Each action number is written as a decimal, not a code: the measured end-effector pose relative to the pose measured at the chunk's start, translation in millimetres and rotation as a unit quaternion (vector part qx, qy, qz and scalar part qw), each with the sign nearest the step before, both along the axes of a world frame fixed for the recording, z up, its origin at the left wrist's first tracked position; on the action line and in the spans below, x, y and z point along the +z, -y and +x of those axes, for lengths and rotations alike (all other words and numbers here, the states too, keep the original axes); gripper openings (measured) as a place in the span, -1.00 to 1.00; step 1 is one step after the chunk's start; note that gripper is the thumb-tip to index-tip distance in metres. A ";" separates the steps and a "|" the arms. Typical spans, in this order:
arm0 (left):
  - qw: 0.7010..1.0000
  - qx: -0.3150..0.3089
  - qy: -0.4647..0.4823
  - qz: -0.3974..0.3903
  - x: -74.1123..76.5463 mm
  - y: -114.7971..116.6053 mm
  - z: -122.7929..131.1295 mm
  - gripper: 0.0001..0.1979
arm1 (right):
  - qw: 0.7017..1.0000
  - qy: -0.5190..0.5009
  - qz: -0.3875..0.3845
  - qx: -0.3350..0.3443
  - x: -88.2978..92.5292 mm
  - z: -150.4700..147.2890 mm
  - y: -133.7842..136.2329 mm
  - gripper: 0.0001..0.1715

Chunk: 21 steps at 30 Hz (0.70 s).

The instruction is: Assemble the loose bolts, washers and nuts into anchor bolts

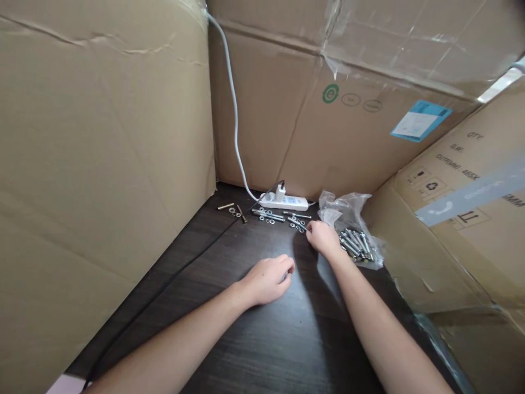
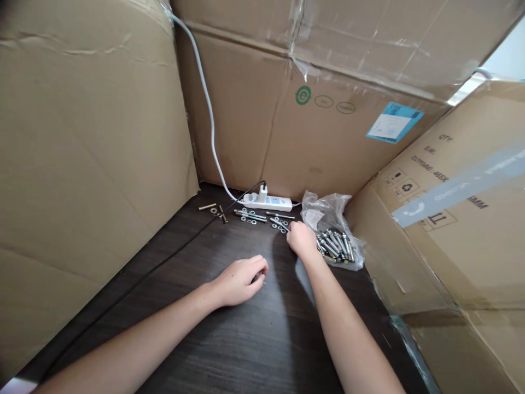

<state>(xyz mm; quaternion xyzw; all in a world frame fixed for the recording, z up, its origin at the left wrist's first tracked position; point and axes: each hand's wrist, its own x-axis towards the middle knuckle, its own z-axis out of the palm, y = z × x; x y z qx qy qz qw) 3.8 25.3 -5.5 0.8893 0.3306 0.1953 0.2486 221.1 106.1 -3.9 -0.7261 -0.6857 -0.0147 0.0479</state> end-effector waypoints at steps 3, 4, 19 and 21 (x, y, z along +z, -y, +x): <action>1.000 -0.004 -0.020 0.014 -1.4 0.0 0.2 -0.96 | 1.000 -0.018 0.007 0.008 -2.5 -3.0 -4.8 -0.75; 1.000 -0.005 -0.024 0.018 -2.0 0.0 0.2 -0.96 | 1.000 -0.027 0.012 0.010 -3.7 -4.1 -6.3 -0.75; 0.991 0.123 0.055 0.017 -3.7 -6.5 0.9 -0.96 | 0.882 -0.447 0.127 0.076 -32.6 -25.5 73.2 -0.74; 0.989 0.132 0.070 -0.015 -5.5 -7.8 1.4 -0.90 | 0.873 -0.467 0.108 0.094 -33.5 -36.8 85.2 -0.77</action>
